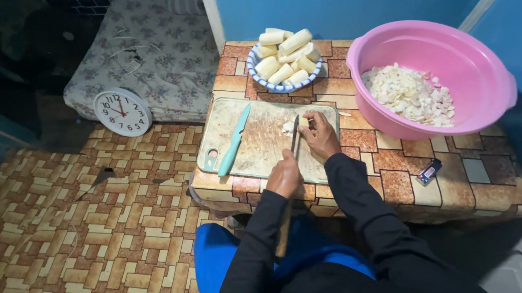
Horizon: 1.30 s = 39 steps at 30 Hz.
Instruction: Chopping root vegetables into small pieces on a cutting board and placing them into a large bowl.
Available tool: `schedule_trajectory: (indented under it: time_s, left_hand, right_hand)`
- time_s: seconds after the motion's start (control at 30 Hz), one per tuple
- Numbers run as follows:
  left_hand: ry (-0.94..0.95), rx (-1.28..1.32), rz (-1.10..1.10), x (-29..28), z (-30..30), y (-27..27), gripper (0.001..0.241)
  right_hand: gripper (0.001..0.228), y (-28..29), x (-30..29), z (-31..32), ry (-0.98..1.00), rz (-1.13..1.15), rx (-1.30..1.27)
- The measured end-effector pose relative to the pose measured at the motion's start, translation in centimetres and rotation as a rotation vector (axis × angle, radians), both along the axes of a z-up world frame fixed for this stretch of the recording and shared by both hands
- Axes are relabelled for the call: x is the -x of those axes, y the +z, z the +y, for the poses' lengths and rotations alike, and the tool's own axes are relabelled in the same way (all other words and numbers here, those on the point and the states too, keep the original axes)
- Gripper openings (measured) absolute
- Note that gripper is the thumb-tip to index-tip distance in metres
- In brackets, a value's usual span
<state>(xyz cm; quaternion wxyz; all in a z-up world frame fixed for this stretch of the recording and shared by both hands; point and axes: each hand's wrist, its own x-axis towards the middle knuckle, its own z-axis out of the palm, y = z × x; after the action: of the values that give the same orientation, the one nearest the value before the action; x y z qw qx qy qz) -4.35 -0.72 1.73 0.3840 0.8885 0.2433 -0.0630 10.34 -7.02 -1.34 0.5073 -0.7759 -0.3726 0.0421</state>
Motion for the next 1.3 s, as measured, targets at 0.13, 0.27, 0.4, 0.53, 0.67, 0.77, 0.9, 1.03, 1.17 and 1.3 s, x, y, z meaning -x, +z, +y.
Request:
schedule_trajectory:
  time_s: [0.13, 0.27, 0.4, 0.53, 0.67, 0.77, 0.9, 1.03, 1.17, 1.3]
  left_hand:
    - [-0.008, 0.0, -0.022, -0.8, 0.2, -1.6, 0.036]
    - [0.013, -0.066, -0.021, -2.2, 0.3, -2.4, 0.03]
    - [0.038, -0.101, -0.033, -3.5, 0.4, -2.6, 0.023]
    - [0.04, -0.13, -0.032, -4.6, 0.8, -3.0, 0.02]
    - [0.045, -0.113, -0.004, -5.6, 1.6, -3.9, 0.024]
    - [0.036, -0.035, 0.018, -5.3, 2.7, -5.1, 0.032]
    - [0.035, -0.011, 0.029, -3.1, 2.4, -3.3, 0.032]
    - [0.057, -0.047, 0.045, -0.9, 0.8, -1.4, 0.032]
    - [-0.002, -0.05, -0.002, 0.2, -0.2, -0.7, 0.032]
    - [-0.016, -0.047, 0.014, 0.0, -0.7, -0.9, 0.035]
  right_hand:
    - [0.028, -0.4, 0.0, 0.0, -0.02, -0.012, -0.003]
    - [0.027, -0.6, -0.2, 0.2, -0.034, -0.022, -0.006]
    - [0.027, -0.4, 0.0, 0.2, -0.058, -0.012, -0.014]
    - [0.026, 0.1, 0.3, 0.2, -0.057, -0.019, -0.024]
    - [0.029, 0.1, 0.3, 0.3, -0.038, -0.018, -0.04]
    - [0.03, 0.7, 0.6, -0.3, -0.02, 0.013, -0.013]
    - [0.031, 0.4, 0.2, -0.3, -0.003, 0.003, -0.003]
    - [0.033, -0.1, 0.0, -0.3, 0.001, 0.0, -0.012]
    - [0.03, -0.5, -0.2, -0.1, -0.029, 0.011, -0.048]
    - [0.029, -1.0, -0.4, 0.0, -0.066, -0.002, -0.064]
